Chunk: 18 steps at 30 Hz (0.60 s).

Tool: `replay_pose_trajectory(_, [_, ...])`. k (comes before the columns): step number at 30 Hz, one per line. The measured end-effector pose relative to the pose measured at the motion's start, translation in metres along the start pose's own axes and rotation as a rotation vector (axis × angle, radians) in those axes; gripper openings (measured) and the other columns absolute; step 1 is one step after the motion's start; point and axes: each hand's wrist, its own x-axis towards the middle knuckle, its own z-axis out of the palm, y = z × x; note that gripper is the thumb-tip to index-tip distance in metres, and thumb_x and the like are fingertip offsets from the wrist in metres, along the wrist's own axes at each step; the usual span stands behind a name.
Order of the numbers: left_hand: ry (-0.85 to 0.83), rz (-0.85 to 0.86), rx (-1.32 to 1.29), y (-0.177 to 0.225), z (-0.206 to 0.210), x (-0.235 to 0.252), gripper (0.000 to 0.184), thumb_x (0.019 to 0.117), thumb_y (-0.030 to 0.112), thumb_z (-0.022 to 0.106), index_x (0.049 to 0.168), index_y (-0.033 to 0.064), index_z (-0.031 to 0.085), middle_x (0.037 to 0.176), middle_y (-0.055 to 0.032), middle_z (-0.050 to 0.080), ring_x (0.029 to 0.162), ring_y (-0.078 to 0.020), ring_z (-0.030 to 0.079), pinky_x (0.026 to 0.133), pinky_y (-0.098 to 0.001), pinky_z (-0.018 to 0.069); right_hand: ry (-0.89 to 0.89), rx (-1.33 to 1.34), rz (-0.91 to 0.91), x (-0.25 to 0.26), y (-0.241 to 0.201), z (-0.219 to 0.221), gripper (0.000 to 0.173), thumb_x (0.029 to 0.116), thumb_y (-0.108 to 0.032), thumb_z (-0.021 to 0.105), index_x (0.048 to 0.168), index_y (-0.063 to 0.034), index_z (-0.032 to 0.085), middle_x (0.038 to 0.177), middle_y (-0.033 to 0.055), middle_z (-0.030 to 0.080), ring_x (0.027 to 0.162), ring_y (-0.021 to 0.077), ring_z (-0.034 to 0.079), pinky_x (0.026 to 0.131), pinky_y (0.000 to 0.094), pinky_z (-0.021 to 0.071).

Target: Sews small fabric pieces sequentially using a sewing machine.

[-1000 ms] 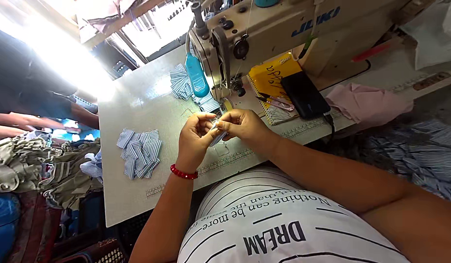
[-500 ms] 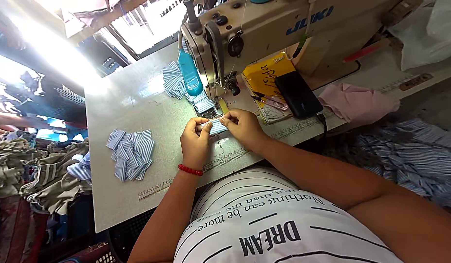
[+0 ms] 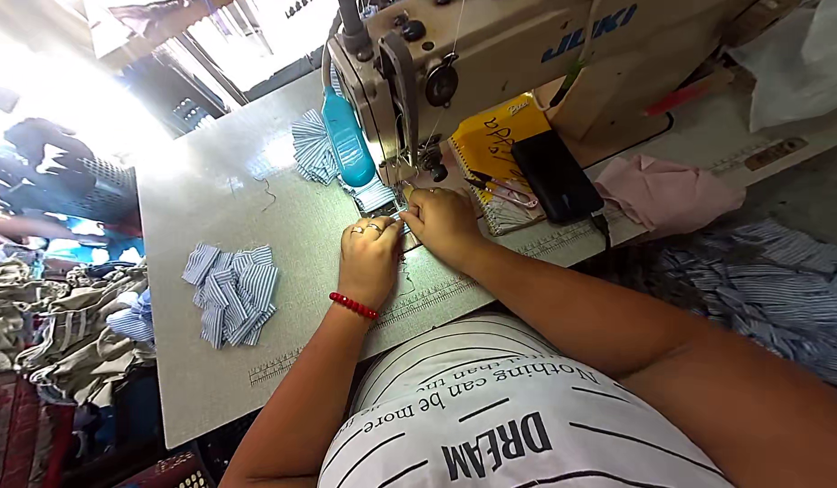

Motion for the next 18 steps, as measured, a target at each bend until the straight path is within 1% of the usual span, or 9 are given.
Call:
replay_pose_trajectory(2, [-0.029, -0.007, -0.039, -0.002, 0.0, 0.001, 0.024, 0.0992, 0.007, 0.057, 0.113, 0.0067, 0.077, 0.117, -0.0112, 0.073, 0.113, -0.031, 0.067, 0.098, -0.0519, 0.05, 0.069, 0.042, -0.049, -0.003, 0.003, 0.002, 0.019, 0.1002, -0.02, 0.062, 0.1, -0.0026, 0.07, 0.093, 0.0169, 0.07, 0.094, 0.035, 0.069, 0.087, 0.0571, 0.049])
replay_pose_trajectory(3, [-0.026, -0.014, -0.054, -0.003, 0.0, 0.002, 0.023, 0.0994, 0.008, 0.057, 0.112, 0.0069, 0.077, 0.116, -0.0108, 0.073, 0.112, -0.0302, 0.067, 0.098, -0.0513, 0.0501, 0.125, 0.046, -0.106, -0.007, 0.006, 0.003, 0.017, 0.0994, -0.016, 0.061, 0.103, -0.0036, 0.072, 0.094, 0.0165, 0.07, 0.095, 0.036, 0.068, 0.086, 0.0577, 0.0512])
replay_pose_trajectory(4, [-0.018, -0.022, -0.064, -0.003, 0.0, 0.003, 0.023, 0.0996, 0.009, 0.058, 0.112, 0.007, 0.077, 0.116, -0.0106, 0.073, 0.111, -0.0298, 0.067, 0.098, -0.051, 0.0502, 0.156, 0.032, -0.154, -0.012, 0.007, 0.003, 0.02, 0.1001, -0.015, 0.059, 0.107, -0.0057, 0.075, 0.1, 0.0157, 0.071, 0.1, 0.0368, 0.067, 0.086, 0.0574, 0.0513])
replay_pose_trajectory(6, [-0.022, -0.04, -0.073, -0.004, 0.001, 0.005, 0.025, 0.0999, 0.01, 0.057, 0.115, 0.0083, 0.077, 0.118, -0.0099, 0.073, 0.113, -0.0302, 0.067, 0.097, -0.0517, 0.0501, 0.173, -0.048, -0.23, -0.023, 0.009, 0.003, 0.024, 0.1007, -0.02, 0.057, 0.108, -0.0115, 0.078, 0.11, 0.0114, 0.07, 0.108, 0.0355, 0.062, 0.087, 0.0558, 0.0469])
replay_pose_trajectory(8, [-0.03, -0.051, -0.077, -0.006, 0.001, 0.007, 0.027, 0.0998, 0.01, 0.056, 0.117, 0.0097, 0.076, 0.12, -0.0093, 0.073, 0.113, -0.0309, 0.067, 0.096, -0.0526, 0.0497, 0.164, -0.136, -0.256, -0.032, 0.01, 0.003, 0.027, 0.1011, -0.026, 0.056, 0.112, -0.0159, 0.078, 0.121, 0.01, 0.069, 0.119, 0.0355, 0.058, 0.093, 0.0586, 0.0429])
replay_pose_trajectory(11, [-0.054, -0.062, -0.06, -0.01, 0.002, 0.011, 0.03, 0.1008, 0.011, 0.053, 0.12, 0.0113, 0.076, 0.123, -0.0085, 0.072, 0.115, -0.0308, 0.065, 0.097, -0.0542, 0.0477, 0.123, -0.172, -0.215, -0.035, 0.01, 0.004, 0.033, 0.1021, -0.03, 0.053, 0.124, -0.0202, 0.076, 0.133, 0.011, 0.066, 0.135, 0.0383, 0.05, 0.106, 0.0656, 0.035])
replay_pose_trajectory(14, [-0.059, -0.055, -0.043, -0.015, 0.001, 0.014, 0.031, 0.1012, 0.011, 0.052, 0.121, 0.0125, 0.076, 0.125, -0.0074, 0.072, 0.117, -0.0298, 0.064, 0.098, -0.0545, 0.0457, 0.102, -0.175, -0.188, -0.033, 0.009, 0.005, 0.036, 0.1027, -0.032, 0.051, 0.128, -0.0217, 0.073, 0.137, 0.011, 0.063, 0.14, 0.0397, 0.044, 0.11, 0.0691, 0.0294])
replay_pose_trajectory(18, [-0.052, -0.039, -0.053, -0.019, 0.002, 0.016, 0.032, 0.1004, 0.011, 0.051, 0.12, 0.0125, 0.076, 0.123, -0.0071, 0.072, 0.115, -0.0293, 0.065, 0.097, -0.0547, 0.0451, 0.088, -0.194, -0.178, -0.032, 0.008, 0.006, 0.037, 0.1032, -0.032, 0.05, 0.131, -0.0221, 0.072, 0.14, 0.0112, 0.062, 0.142, 0.0399, 0.043, 0.111, 0.0716, 0.0274])
